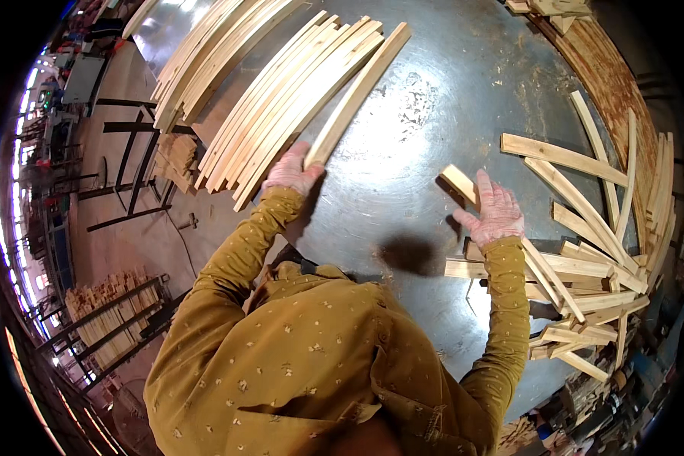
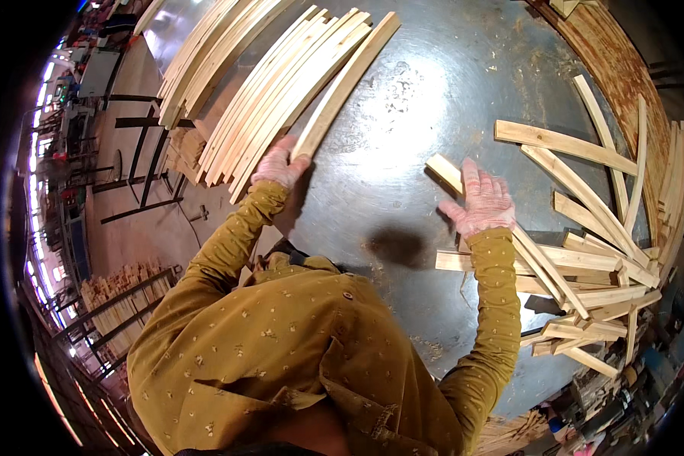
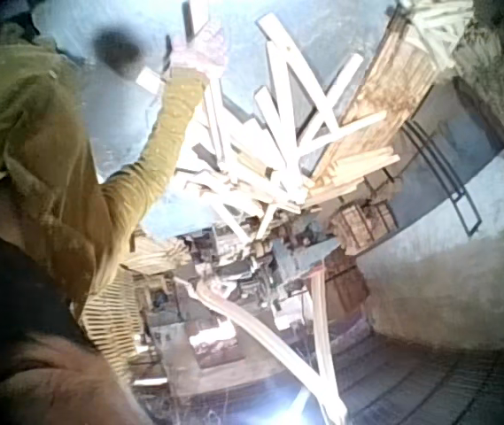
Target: The person sorts and stacks thin wooden strips on a metal table. They pick up strips from a pile, align them, and place them into a neat stack, repeating this process continuously.
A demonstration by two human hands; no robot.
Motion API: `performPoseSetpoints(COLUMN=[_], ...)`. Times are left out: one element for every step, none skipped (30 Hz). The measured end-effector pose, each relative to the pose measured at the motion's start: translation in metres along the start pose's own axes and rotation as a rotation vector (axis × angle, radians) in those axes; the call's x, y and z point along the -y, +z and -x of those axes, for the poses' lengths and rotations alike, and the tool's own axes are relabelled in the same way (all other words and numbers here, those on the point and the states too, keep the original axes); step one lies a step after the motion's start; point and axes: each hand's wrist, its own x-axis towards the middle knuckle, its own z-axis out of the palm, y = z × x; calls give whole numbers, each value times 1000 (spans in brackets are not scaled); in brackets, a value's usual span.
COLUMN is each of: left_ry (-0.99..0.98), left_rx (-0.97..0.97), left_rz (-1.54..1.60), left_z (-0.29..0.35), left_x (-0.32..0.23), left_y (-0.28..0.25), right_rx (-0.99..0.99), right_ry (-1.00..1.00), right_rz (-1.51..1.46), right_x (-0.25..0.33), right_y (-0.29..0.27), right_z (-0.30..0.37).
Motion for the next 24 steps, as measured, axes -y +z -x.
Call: performPoseSetpoints(left_ry=[130, 262, 245, 220, 186, 148, 175, 204, 242, 232, 220, 225, 178, 141, -159, 165, 303, -80, 12, 96, -9, -114, -221, -270], left_rx=[-167, -329, -289, -245, -281, -322, -329, -346, -407, -269, -122, 78, 273, 491, 675, 897, 914, 1145, 1013, 879, 902, 929, 940, 795], left_rz=[-254, -501, -677, -855, -863, -874, -915, -955, -901, -419, 56, 305, 546, 557, 1180, 662, 913, 1064, 1028, 981, 1023, 1062, 1106, 1247], left_z=[-7, -13, -19, -17, -9, -1, 0, -2, 3, 0, -5, 5, 15, 50, 69, 75, 91, 94, 89, 79, 69, 61, 58, 58], left_x=[25, 47, 51, 49, 47, 44, 42, 36, 22, 23, 30, 7, -15, -64, -75, -81, -87, -82, -73, -65, -64, -68, -64, -46], left_y=[-6, -12, -27, -43, -47, -49, -48, -46, -44, -30, -10, -3, 4, 9, 32, 34, 52, 60, 79, 90, 80, 62, 48, 41], right_rx=[3, 18, -4, 105, 212, 308, 236, 156, 211, 178, 147, 67, 230, 346, 219, 111, 24, 28, 103, 185, 263, 338, 430, 147], right_ry=[-31, -57, 1, 80, 163, 244, 207, 169, 255, 244, 232, 139, 230, 99, 59, 43, -6, 112, -45, -209, -248, -282, -325, 153], right_rz=[97, 197, 134, 44, -40, -128, -155, -180, -216, -269, -328, -562, -1049, -1321, -1716, -1834, -1947, -2059, -2176, -2294, -2432, -2571, -2704, -2602], right_x=[-4, -12, -37, -41, -50, -59, -68, -78, -66, -46, -30, -32, -23, -19, 20, 35, 53, 75, 74, 72, 75, 79, 88, 136], right_y=[0, 5, 26, 26, 21, 18, 33, 46, 32, 4, -16, -16, -28, -29, -45, -42, -40, -51, -39, -14, 18, 51, 70, 60], right_z=[1, 5, 16, 26, 30, 31, 34, 36, 32, 24, 21, 13, 6, -13, -22, -35, -54, -58, -72, -88, -88, -83, -77, -47])
